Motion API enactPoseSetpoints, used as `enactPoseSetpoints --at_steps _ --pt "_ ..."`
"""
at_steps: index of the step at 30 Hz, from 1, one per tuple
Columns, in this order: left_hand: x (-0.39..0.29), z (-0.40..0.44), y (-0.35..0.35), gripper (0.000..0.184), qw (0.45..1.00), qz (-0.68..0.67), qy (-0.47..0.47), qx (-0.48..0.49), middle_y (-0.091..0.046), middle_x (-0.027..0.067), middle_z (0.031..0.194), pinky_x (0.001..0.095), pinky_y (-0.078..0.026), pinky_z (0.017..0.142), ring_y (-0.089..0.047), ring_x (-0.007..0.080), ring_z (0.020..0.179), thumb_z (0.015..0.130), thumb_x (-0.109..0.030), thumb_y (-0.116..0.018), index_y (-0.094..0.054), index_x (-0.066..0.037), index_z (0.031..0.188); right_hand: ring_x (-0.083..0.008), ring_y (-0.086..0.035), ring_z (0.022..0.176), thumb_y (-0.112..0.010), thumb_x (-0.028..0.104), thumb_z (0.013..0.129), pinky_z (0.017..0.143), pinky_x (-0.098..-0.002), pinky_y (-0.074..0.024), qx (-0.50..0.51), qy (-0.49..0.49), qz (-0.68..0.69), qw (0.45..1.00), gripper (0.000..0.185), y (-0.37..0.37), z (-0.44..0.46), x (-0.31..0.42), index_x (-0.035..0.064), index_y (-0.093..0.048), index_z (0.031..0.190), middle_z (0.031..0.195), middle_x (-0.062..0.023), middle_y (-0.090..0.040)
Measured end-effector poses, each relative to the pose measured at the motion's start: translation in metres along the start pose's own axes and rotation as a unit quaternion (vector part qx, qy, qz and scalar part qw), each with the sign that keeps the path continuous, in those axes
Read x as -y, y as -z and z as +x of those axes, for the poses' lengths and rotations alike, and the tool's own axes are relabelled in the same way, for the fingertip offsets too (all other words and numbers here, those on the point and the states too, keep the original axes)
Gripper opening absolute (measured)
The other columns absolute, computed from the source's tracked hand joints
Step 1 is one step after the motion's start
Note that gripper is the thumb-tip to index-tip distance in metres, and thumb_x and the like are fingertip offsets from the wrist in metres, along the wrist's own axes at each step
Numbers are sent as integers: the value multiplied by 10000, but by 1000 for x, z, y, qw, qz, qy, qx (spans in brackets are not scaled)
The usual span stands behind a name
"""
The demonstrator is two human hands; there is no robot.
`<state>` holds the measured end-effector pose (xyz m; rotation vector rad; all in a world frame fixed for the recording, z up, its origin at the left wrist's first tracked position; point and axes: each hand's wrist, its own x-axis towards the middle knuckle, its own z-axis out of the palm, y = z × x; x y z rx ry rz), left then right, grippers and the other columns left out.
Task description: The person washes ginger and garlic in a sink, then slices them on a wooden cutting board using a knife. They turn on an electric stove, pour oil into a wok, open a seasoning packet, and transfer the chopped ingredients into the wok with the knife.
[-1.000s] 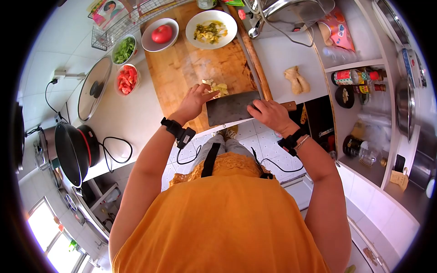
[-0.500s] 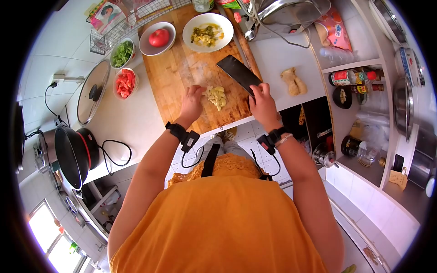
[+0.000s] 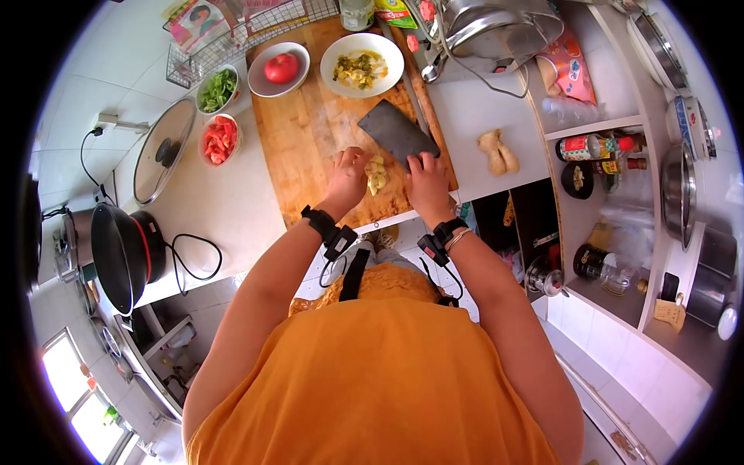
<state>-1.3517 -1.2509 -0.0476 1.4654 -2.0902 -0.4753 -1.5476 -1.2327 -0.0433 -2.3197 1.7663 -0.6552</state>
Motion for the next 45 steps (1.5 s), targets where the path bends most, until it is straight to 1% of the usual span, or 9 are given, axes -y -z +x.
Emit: enactPoseSetpoints --at_steps 19,23,25,27,31,33,40,43,45 --pt "5 -22 11 393 999 -33 9 -39 -533 113 1047 431 -420 817 -485 332 1007 659 66 -526 -615 -78 1013 -327 -543 908 -528 -75 694 770 -402 -455 28 84 179 980 318 1 17 37 30 -616 981 936 -125 -550" --pt "-15 -26 31 469 979 -138 98 109 -491 133 1169 440 -441 851 -483 349 1069 687 52 -540 -565 -89 1134 -288 -598 846 -481 -64 798 726 -330 -489 54 19 302 952 312 0 16 48 31 -571 1081 963 -108 -593" --pt "-23 -24 38 534 993 -8 -97 63 -458 163 1261 415 -444 903 -444 365 1146 682 92 -514 -532 -76 1188 -195 -603 878 -458 -49 838 734 -296 -499 149 -247 607 741 312 6 27 52 29 -547 1127 992 -73 -601" --pt "-21 -25 43 607 994 0 -77 82 -387 161 1351 406 -419 960 -420 364 1188 690 66 -515 -459 -89 1275 -170 -583 957 -452 -11 872 796 -280 -500 116 -295 692 649 345 15 29 46 16 -485 1215 1027 -82 -594" --pt "-24 -36 50 519 976 65 -193 78 -388 159 1366 411 -426 942 -441 336 1188 750 -13 -509 -480 -93 1262 -185 -578 986 -454 1 882 823 -302 -504 167 -258 696 649 343 28 34 39 5 -468 1224 1058 -106 -596" --pt "-13 -34 43 451 990 6 -60 127 -450 158 1311 403 -443 915 -500 318 1131 768 -32 -535 -528 -87 1215 -187 -581 984 -461 8 885 822 -307 -507 229 -250 691 638 328 36 36 30 3 -475 1213 1058 -109 -598" --pt "79 -41 75 356 935 -209 284 23 -578 193 1104 355 -491 771 -616 302 903 769 -65 -585 -557 -36 1123 -149 -624 813 -507 34 899 674 -237 -509 173 -291 500 797 193 54 -16 -32 -1 -565 1079 916 -84 -634" --pt "123 -43 95 420 924 -193 321 -80 -616 149 1020 345 -500 728 -640 263 820 763 -91 -617 -494 -45 1162 -135 -621 819 -530 133 916 708 -244 -506 174 -270 458 828 199 61 -48 -57 30 -574 1080 892 -62 -638" --pt "142 -44 117 459 720 -497 430 -221 -596 125 1057 351 -497 757 -612 225 894 821 -158 -611 -439 -67 1236 -138 -627 818 -550 143 903 698 -252 -509 144 -309 460 820 185 75 -65 -55 35 -582 1050 889 -62 -642"
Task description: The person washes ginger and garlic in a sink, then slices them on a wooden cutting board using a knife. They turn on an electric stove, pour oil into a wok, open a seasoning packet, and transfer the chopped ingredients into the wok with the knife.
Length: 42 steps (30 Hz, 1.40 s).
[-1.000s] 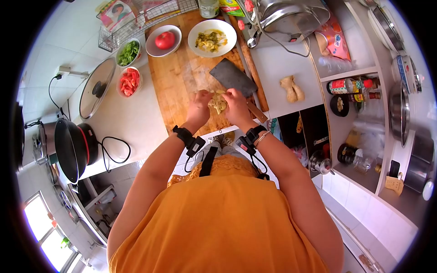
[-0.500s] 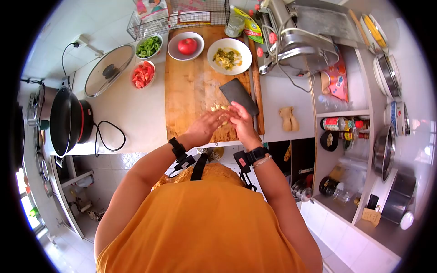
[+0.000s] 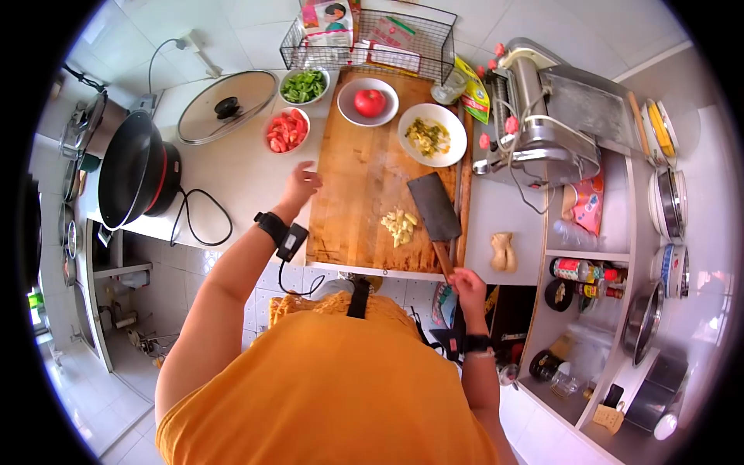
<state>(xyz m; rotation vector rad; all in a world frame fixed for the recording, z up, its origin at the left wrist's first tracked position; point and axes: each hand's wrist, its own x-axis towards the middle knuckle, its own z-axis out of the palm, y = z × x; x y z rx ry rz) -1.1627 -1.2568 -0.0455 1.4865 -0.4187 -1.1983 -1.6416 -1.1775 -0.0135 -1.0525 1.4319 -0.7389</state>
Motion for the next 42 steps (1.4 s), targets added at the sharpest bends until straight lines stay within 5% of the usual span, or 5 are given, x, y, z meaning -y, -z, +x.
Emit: enactPoseSetpoints --at_steps 21,24,28,32,42 --pt "27 52 48 472 938 -294 181 31 -515 167 1132 430 -425 880 -508 325 1055 909 -403 -348 -513 -46 1168 -133 -630 808 -541 111 887 695 -244 -497 24 -85 -54 995 196 1 -19 7 41 -578 1066 899 -47 -649" --pt "-5 -23 21 114 986 133 14 -96 -625 55 628 265 -482 494 -585 132 543 810 -125 -628 -646 -14 830 -131 -628 808 -538 115 889 688 -242 -495 58 -86 -50 993 197 -1 -2 7 39 -576 1066 903 -46 -647" --pt "6 -99 18 772 870 399 -264 119 -361 242 1357 399 -378 1009 -407 358 1231 639 57 -586 -384 -159 1352 -156 -634 818 -581 120 870 658 -231 -501 161 -40 -69 984 238 -15 30 -2 30 -547 1088 912 -70 -645" --pt "13 -151 58 727 856 479 -160 112 -344 260 1368 402 -315 1050 -361 387 1256 720 -176 -688 -358 -111 1365 -155 -628 828 -575 112 872 667 -247 -503 251 -24 -118 960 257 -56 43 13 22 -538 1110 923 -73 -644" --pt "75 -305 249 277 928 -231 70 -284 -578 50 1061 403 -457 854 -558 218 1014 865 -204 -594 -548 -105 1119 -138 -636 799 -575 81 861 656 -215 -495 377 -1 -190 906 239 -206 20 44 21 -550 1090 925 -83 -644"
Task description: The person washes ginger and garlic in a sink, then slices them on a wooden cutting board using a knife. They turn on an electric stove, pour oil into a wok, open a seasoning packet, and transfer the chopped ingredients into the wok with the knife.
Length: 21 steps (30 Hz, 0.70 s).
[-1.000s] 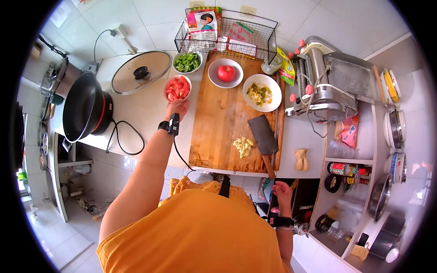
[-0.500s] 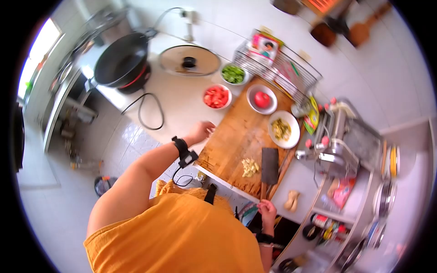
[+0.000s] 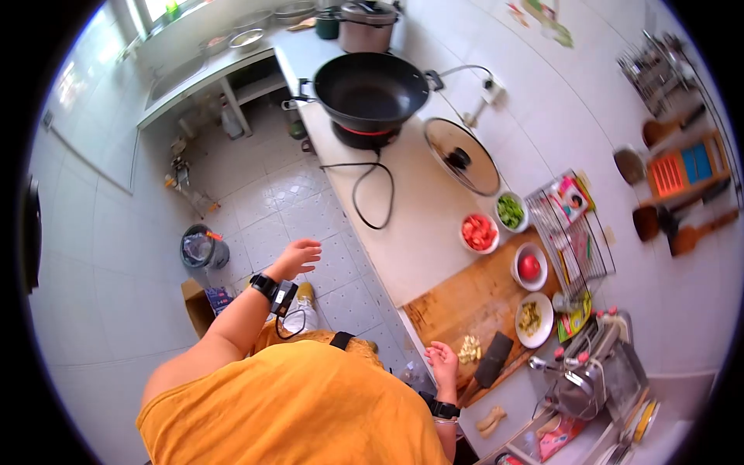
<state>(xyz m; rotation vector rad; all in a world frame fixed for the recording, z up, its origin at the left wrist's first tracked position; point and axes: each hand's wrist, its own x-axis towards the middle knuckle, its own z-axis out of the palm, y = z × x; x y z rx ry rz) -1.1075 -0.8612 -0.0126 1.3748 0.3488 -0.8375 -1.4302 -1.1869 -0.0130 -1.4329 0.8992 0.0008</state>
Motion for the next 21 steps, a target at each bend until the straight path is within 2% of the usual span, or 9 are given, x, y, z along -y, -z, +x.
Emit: enactPoseSetpoints --at_steps 4,10,13,16,18,20,21 --pt "-8 14 101 197 991 -133 10 -3 -596 45 1021 400 -480 815 -577 228 992 873 -155 -578 -557 -107 1063 -121 -631 766 -568 70 861 616 -210 -481 95 20 -83 992 219 -86 62 36 4 -564 1070 890 -66 -643" --pt "-58 13 231 223 978 -186 -35 -93 -587 66 997 409 -471 816 -565 224 981 858 -162 -581 -539 -81 1062 -116 -617 781 -564 37 849 671 -225 -487 196 48 -148 968 207 -255 126 140 -9 -572 1050 884 -53 -634" --pt "-83 11 274 220 972 -190 -53 -130 -574 79 1029 401 -477 815 -567 232 998 873 -148 -555 -523 -69 1076 -124 -608 799 -566 24 832 723 -259 -491 251 155 -179 939 237 -313 154 174 -17 -567 1065 885 -45 -631" --pt "-107 29 292 204 975 -186 -44 -111 -574 84 1036 391 -482 817 -570 239 996 882 -133 -541 -524 -72 1075 -114 -599 781 -558 21 820 722 -268 -490 234 222 -217 921 239 -350 163 222 -6 -578 1056 891 -49 -634" --pt "-123 52 297 199 980 -173 -37 -88 -580 80 1036 382 -484 819 -574 229 990 884 -133 -544 -530 -75 1074 -132 -612 772 -553 29 819 717 -258 -491 147 266 -302 904 215 -374 160 264 -1 -587 1030 873 -78 -635" --pt "-141 74 298 197 983 -158 -54 -72 -588 72 1028 377 -483 820 -578 212 987 882 -139 -552 -538 -77 1069 -195 -617 730 -566 38 807 676 -283 -495 61 374 -333 864 204 -395 175 296 7 -592 1007 869 -110 -621" --pt "-155 84 295 199 984 -152 -54 -75 -598 89 1034 365 -486 827 -584 216 989 892 -120 -530 -540 -62 1082 -195 -617 730 -566 38 807 676 -283 -495 58 372 -338 862 204 -407 182 317 7 -592 1007 869 -110 -621"
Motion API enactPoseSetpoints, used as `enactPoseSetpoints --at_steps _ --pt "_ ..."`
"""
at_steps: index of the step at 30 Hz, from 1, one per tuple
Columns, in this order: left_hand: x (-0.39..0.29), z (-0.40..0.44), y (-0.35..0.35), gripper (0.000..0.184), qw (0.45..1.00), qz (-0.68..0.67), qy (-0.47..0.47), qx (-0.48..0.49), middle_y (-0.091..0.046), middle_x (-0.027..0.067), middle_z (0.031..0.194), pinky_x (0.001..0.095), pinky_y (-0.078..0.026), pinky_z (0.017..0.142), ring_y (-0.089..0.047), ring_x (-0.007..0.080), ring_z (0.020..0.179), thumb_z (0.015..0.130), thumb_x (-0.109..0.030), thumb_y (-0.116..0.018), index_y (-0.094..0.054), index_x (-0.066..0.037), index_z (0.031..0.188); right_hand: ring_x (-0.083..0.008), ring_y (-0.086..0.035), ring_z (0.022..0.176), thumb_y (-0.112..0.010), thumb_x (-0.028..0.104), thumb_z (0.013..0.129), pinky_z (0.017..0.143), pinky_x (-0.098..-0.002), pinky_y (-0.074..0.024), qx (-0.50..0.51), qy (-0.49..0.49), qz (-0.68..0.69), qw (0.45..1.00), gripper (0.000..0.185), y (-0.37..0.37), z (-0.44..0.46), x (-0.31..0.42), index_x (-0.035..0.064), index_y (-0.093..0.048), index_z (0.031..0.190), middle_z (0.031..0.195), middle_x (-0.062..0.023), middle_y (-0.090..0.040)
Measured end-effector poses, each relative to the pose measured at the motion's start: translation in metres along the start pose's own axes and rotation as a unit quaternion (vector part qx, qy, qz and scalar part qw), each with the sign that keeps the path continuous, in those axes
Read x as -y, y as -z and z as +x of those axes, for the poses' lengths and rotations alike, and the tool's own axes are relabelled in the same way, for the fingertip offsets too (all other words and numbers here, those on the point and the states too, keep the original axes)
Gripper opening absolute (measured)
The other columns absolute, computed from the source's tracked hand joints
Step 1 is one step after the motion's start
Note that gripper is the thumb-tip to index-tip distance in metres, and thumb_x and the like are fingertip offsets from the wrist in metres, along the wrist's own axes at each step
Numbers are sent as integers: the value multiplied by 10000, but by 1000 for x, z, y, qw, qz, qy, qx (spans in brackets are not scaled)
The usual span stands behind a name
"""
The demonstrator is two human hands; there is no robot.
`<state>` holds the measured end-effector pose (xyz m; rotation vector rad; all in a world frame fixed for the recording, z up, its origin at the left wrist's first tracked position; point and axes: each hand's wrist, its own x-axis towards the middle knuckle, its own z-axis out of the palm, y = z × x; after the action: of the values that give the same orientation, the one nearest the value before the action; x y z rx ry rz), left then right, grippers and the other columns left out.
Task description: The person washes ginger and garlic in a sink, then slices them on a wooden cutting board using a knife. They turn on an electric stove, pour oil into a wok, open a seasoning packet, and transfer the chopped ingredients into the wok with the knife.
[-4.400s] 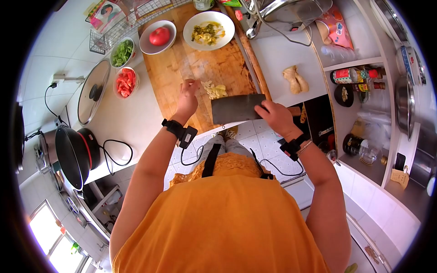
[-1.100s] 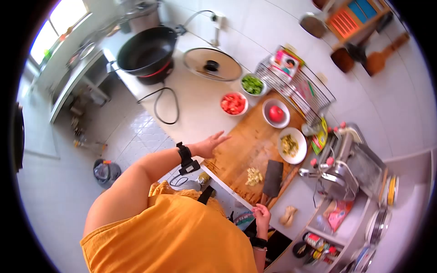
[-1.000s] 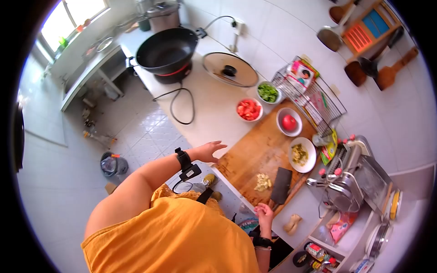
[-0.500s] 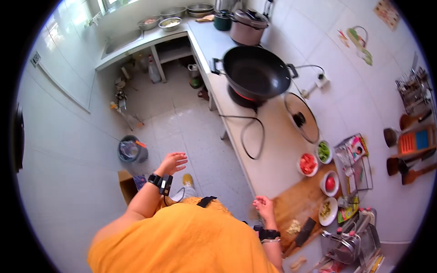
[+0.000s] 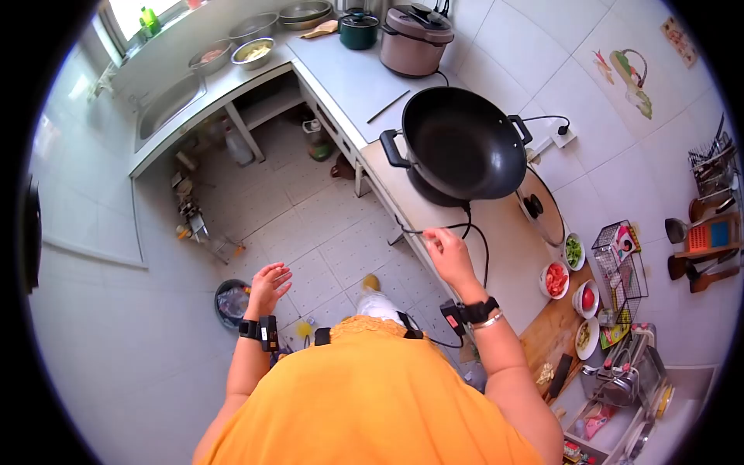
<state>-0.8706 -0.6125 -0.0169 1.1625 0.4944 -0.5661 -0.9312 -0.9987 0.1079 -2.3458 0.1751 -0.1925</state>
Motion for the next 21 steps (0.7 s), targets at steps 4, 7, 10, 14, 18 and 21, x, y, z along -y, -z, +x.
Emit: enactPoseSetpoints --at_steps 4,7,10,14,18,21 --pt "-46 44 -26 197 998 47 -23 34 -605 82 1035 340 -484 824 -587 195 985 895 -139 -530 -542 -62 1077 -278 -558 829 -625 106 773 739 -355 -465 -124 139 -136 973 221 -9 86 27 3 -596 966 943 -124 -550" --pt "-83 74 -45 202 996 73 -30 34 -605 81 1036 337 -482 829 -587 193 983 896 -142 -526 -543 -59 1080 -272 -483 888 -702 270 709 744 -371 -425 -149 171 -289 930 317 -25 136 34 13 -593 860 953 -108 -482" --pt "-118 100 -64 209 993 97 -32 51 -606 74 1034 330 -480 829 -586 187 977 895 -143 -521 -545 -57 1085 -259 -471 894 -716 320 686 731 -368 -417 -125 122 -333 927 351 -37 167 37 12 -594 798 956 -102 -481" --pt "-145 142 -86 219 986 151 -29 70 -607 65 1031 329 -478 829 -585 184 974 896 -147 -518 -542 -56 1094 -257 -452 918 -709 320 686 757 -376 -375 -81 97 -333 934 332 -43 175 38 13 -597 746 965 -100 -478" --pt "-158 189 -125 241 959 255 -16 124 -623 69 1005 304 -482 805 -602 164 916 892 -136 -529 -549 -37 1110 -259 -437 949 -708 281 682 789 -400 -324 -60 85 -309 945 287 -36 165 42 22 -597 735 994 -95 -478" --pt "-138 245 -156 300 863 409 -144 260 -652 125 907 288 -497 714 -632 188 802 847 -103 -570 -557 4 1128 -256 -432 954 -727 270 663 792 -407 -311 -41 37 -317 947 283 -28 146 51 30 -597 738 1010 -91 -474"
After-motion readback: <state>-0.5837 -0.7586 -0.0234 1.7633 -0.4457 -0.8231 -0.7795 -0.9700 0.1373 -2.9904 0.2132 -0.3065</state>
